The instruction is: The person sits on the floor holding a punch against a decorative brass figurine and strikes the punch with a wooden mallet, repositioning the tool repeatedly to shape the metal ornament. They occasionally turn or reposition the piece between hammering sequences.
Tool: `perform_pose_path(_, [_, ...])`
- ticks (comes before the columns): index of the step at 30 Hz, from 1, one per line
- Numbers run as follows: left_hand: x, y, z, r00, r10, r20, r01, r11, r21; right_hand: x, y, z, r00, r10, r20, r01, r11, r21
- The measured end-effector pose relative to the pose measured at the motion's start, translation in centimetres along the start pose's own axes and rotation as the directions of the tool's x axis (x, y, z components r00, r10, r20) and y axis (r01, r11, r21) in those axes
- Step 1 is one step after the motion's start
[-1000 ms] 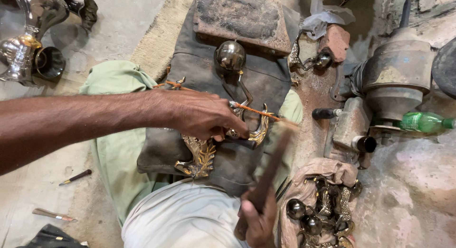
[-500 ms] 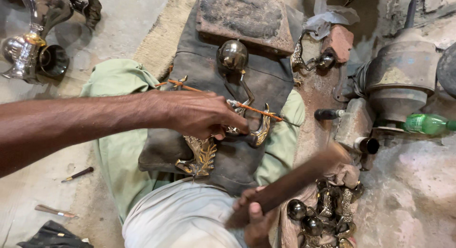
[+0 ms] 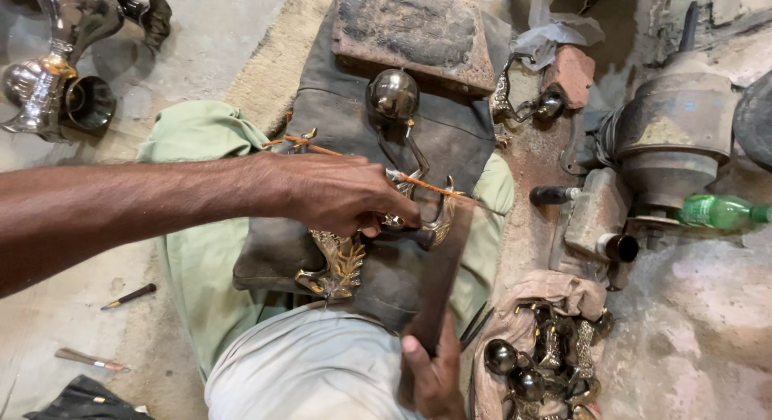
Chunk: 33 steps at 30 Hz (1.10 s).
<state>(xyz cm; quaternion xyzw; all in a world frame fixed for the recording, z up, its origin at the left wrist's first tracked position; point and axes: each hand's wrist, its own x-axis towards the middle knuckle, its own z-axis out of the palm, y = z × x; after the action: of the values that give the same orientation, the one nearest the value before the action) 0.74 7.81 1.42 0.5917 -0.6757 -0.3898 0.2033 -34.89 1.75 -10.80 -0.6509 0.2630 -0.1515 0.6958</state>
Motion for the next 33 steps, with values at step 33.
perform_pose_path(33, [0.5,-0.2,-0.2,0.997,0.023,0.071,-0.025,0.999,0.031,-0.4,1.9,0.8,0.982,0.1,-0.161,-0.065,0.975,0.214])
